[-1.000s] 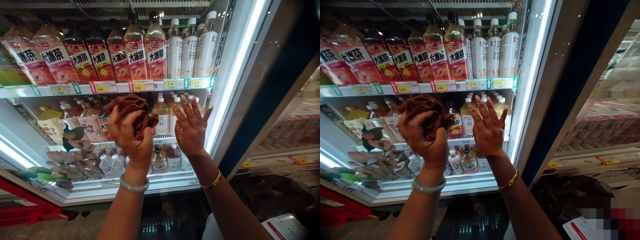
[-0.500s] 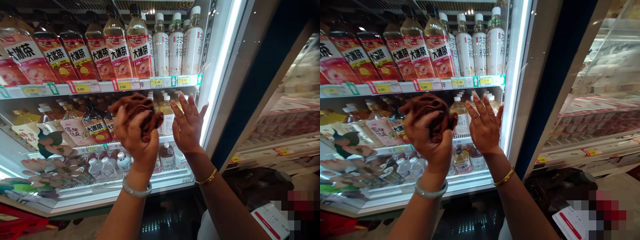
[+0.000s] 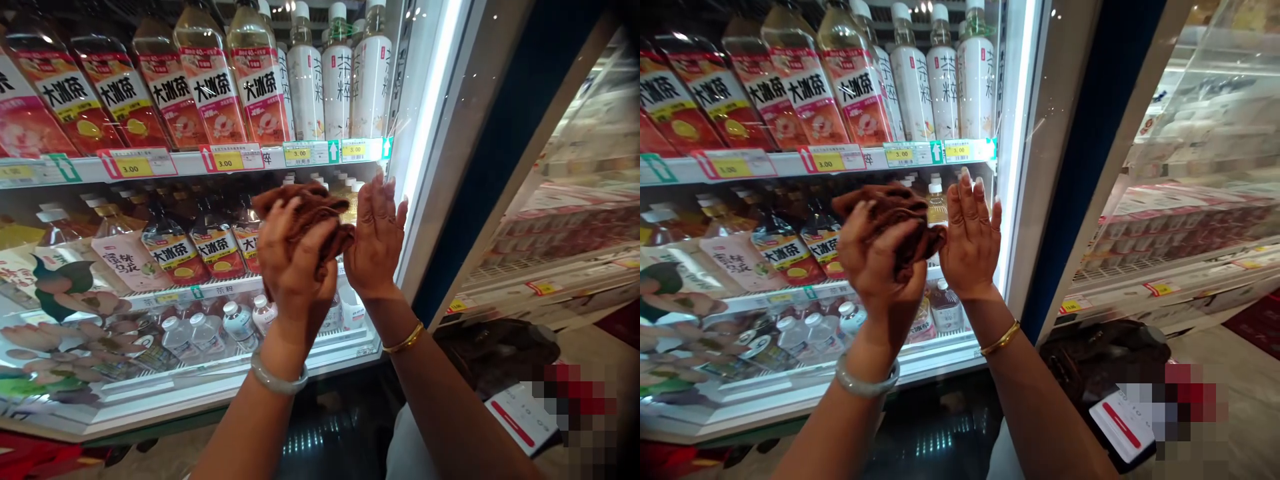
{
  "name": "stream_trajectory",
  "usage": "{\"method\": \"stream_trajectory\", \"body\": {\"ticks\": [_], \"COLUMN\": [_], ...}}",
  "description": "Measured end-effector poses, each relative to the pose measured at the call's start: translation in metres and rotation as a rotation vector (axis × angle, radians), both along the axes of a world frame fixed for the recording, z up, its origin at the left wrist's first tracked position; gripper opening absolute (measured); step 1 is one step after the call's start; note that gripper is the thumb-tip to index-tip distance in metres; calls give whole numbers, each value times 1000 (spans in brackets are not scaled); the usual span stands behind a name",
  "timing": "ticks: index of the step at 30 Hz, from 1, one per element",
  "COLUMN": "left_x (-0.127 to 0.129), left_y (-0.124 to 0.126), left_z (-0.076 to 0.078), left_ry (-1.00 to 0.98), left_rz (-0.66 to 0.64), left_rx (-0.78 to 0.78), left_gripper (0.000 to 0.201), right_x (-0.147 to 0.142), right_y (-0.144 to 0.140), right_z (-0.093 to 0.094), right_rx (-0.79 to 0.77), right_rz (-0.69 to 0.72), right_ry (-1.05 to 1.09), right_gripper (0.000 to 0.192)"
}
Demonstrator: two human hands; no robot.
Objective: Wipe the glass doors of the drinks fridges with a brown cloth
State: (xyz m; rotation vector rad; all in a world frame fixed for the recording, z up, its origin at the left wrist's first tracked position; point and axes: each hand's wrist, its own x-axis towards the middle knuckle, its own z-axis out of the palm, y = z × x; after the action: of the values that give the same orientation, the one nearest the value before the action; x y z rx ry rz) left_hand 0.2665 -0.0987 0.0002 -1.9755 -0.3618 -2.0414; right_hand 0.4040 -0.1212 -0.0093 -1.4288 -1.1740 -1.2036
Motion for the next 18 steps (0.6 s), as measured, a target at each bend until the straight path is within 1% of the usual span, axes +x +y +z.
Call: {"method": "stream_trajectory", "body": {"ticks": [2,4,7,9,11,12,15,17,18], "left_x": [9,9,-8,-21,-25,-22,-3,8,9], "left_y": [-4,-4,1,5,7,6,0,-3,-4], "left_z": [-5,-6,2,7,7,4,-12,-20,-21], "left_ry": [95,129,38,-40,-69,-59,59,125,130], "left_rz": [-31,-36,6,46,63,56,9,-15,-14], "left_rx": [23,30,15,-59,-128,-116,7,10,-6], "left_gripper": [37,36,43,46,46,46,43,45,46], "right_x": [0,1,1,1,2,2,4,5,6], "right_y": [2,1,-4,-6,-5,-4,1,3,4], "right_z": [-2,-2,-1,0,0,-1,-2,-3,-3], "right_rx": [20,22,-20,-37,-41,-38,-4,34,44], "right_rz": [-7,-8,4,14,23,28,27,30,39], "right_ry": [22,31,8,-2,-2,0,21,32,29], "right_gripper": [64,64,64,64,64,63,62,61,61]}}
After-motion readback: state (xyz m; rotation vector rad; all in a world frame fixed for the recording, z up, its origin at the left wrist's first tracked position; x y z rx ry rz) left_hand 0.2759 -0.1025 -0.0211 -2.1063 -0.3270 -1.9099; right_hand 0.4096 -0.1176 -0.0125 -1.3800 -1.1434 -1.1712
